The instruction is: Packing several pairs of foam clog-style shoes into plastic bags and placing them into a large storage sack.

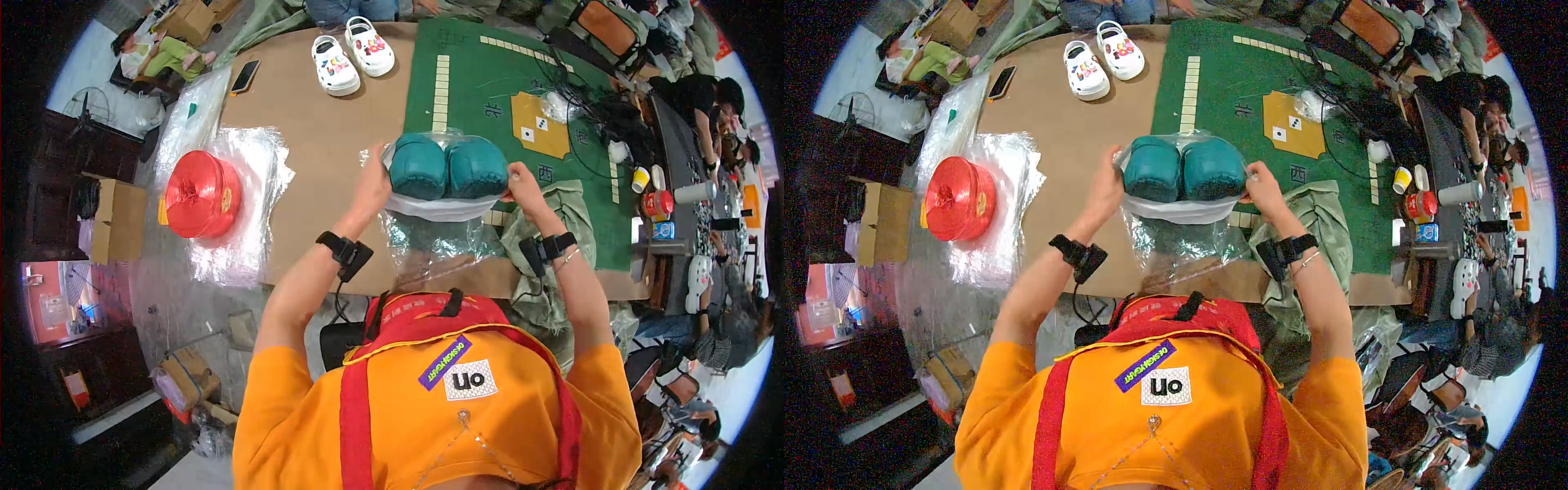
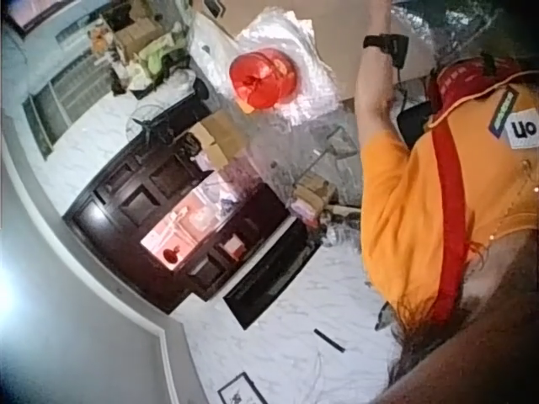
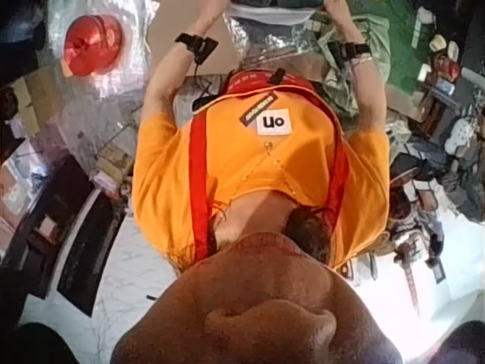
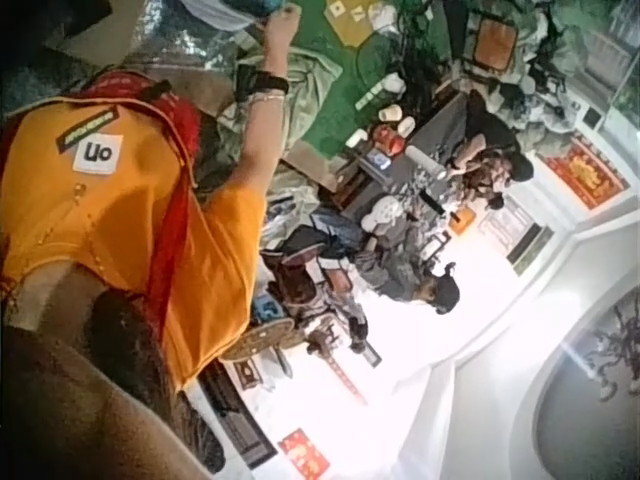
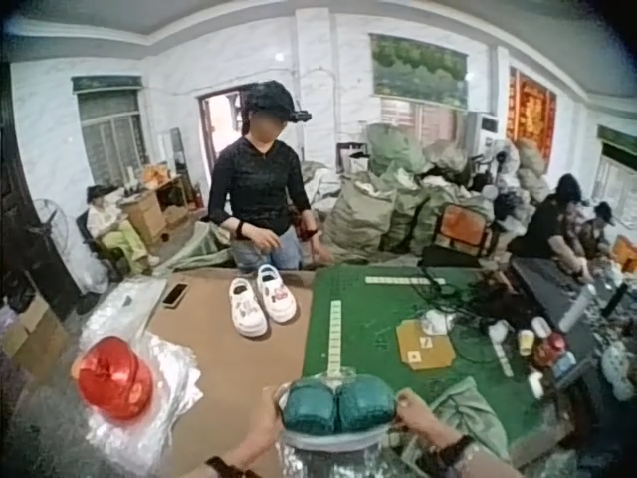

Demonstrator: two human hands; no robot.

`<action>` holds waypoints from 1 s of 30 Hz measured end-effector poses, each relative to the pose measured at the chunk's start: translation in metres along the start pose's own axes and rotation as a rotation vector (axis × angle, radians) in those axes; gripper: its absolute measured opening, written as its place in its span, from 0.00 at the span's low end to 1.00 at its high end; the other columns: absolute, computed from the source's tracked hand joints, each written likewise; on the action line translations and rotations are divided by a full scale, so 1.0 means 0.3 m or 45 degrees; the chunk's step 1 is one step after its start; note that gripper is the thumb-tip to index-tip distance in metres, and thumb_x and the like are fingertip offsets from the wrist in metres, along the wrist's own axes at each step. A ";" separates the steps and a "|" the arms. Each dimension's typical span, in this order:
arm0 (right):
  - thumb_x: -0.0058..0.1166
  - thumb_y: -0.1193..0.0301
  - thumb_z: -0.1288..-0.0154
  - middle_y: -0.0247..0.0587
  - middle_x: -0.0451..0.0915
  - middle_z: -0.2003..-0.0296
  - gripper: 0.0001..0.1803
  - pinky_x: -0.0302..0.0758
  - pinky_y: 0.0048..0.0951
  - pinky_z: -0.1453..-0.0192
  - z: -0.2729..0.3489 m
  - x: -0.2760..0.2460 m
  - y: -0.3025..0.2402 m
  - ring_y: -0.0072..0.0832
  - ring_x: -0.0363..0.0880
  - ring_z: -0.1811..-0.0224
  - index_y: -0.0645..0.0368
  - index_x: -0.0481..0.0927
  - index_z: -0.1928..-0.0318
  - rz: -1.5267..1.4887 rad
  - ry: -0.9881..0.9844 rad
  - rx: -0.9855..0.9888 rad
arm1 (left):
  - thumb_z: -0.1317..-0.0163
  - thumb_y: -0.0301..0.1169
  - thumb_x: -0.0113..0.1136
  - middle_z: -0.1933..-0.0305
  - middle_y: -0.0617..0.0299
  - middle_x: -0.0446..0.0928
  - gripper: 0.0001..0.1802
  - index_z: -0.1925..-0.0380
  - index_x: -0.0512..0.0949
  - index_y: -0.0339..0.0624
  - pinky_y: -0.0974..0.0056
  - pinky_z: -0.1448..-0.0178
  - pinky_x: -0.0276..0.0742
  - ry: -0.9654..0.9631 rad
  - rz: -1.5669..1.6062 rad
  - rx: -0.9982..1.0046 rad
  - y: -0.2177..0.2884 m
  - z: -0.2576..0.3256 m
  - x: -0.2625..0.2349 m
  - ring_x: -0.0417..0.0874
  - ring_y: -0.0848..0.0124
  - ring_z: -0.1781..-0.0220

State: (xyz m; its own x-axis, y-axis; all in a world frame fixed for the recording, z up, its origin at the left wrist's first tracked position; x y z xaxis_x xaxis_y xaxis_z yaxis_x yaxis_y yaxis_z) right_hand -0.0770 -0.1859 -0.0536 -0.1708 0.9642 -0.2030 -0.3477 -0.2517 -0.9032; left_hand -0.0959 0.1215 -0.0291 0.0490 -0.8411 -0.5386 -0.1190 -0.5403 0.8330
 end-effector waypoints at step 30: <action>0.40 0.79 0.49 0.35 0.71 0.79 0.06 0.67 0.20 0.73 0.134 -0.302 -0.718 0.20 0.69 0.79 0.64 0.70 0.70 0.031 0.649 -0.927 | 0.52 0.20 0.42 0.79 0.65 0.66 0.04 0.77 0.68 0.38 0.72 0.74 0.70 0.214 0.854 0.136 0.297 -0.233 -0.277 0.69 0.77 0.79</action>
State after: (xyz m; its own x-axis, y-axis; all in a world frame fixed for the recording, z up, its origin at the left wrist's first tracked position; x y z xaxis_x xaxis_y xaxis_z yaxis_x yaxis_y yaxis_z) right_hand -0.0237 -0.2223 0.1745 0.3214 0.9228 -0.2124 0.3530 -0.3249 -0.8774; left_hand -0.0413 0.1415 0.0987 0.0824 -0.9891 0.1217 -0.2738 0.0949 0.9571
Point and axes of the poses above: each hand's wrist, its own z-axis away from the middle knuckle, its own x-axis out of the palm, y = z × x, the point moved 4 cm from there along -z, towards the middle knuckle
